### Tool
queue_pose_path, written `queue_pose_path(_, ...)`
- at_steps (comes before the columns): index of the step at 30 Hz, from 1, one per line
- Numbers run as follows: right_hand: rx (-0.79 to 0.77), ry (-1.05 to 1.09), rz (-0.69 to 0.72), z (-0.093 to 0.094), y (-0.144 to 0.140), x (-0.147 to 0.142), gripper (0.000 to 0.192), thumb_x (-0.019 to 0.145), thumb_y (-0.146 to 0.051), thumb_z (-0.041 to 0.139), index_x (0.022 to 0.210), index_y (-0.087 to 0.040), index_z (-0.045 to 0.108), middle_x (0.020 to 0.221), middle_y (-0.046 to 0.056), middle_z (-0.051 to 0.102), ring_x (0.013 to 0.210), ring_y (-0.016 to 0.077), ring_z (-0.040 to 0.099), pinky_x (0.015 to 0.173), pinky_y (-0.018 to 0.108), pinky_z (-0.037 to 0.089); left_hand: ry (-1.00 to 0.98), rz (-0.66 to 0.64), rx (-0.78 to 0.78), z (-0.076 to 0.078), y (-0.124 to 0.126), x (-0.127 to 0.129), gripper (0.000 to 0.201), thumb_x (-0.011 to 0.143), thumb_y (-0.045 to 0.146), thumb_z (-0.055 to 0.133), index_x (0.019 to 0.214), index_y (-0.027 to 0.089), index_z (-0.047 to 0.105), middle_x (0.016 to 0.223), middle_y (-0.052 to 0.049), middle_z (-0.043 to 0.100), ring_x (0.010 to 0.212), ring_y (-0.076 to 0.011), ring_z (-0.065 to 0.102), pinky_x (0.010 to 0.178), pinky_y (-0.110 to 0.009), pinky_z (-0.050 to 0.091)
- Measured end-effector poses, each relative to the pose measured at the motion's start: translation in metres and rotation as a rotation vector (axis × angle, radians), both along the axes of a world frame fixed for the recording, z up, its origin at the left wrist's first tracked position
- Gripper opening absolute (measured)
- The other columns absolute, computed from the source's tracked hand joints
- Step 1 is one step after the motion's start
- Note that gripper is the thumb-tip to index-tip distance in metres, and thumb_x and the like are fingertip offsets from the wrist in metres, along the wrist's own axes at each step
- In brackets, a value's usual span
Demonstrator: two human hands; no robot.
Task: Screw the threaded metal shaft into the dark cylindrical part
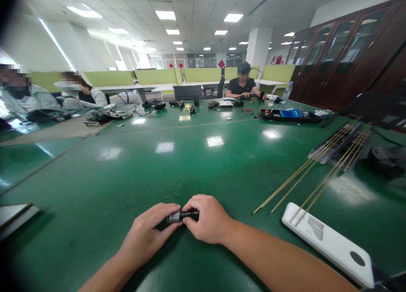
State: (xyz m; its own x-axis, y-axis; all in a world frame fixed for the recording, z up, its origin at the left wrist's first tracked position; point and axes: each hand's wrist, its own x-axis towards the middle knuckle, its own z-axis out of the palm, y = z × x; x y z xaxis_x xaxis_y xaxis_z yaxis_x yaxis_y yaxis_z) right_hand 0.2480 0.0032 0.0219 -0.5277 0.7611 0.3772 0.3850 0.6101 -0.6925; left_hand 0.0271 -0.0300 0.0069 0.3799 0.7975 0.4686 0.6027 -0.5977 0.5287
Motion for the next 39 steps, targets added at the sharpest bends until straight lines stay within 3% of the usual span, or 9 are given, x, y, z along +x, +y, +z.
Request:
queue_pose_path(16,0.005,-0.057,0.028,-0.0049,0.0061,-0.0022,0.014,0.08,-0.021,0.072,0.094,-0.022,0.071,0.083,0.001,0.069,0.077,0.0179,0.064,0.071,0.029,0.046,-0.044,0.044,-0.132,-0.0055,0.002,-0.0043,0.031,0.086,0.023,0.073,0.116,0.029,0.065,0.109,-0.003,0.07,0.099,-0.0207,0.068,0.09,-0.032,0.057)
queue_pose_path(39,-0.032,-0.046,-0.001,-0.0024,0.0071,-0.0008,0.01,0.079,-0.019,0.072,0.089,-0.022,0.071,0.081,0.0,0.069,0.076,0.0163,0.063,0.071,0.029,0.044,-0.063,0.071,-0.119,-0.0053,0.0019,-0.0106,0.035,0.087,0.023,0.072,0.12,0.033,0.063,0.112,0.002,0.069,0.102,-0.0169,0.065,0.093,-0.029,0.053)
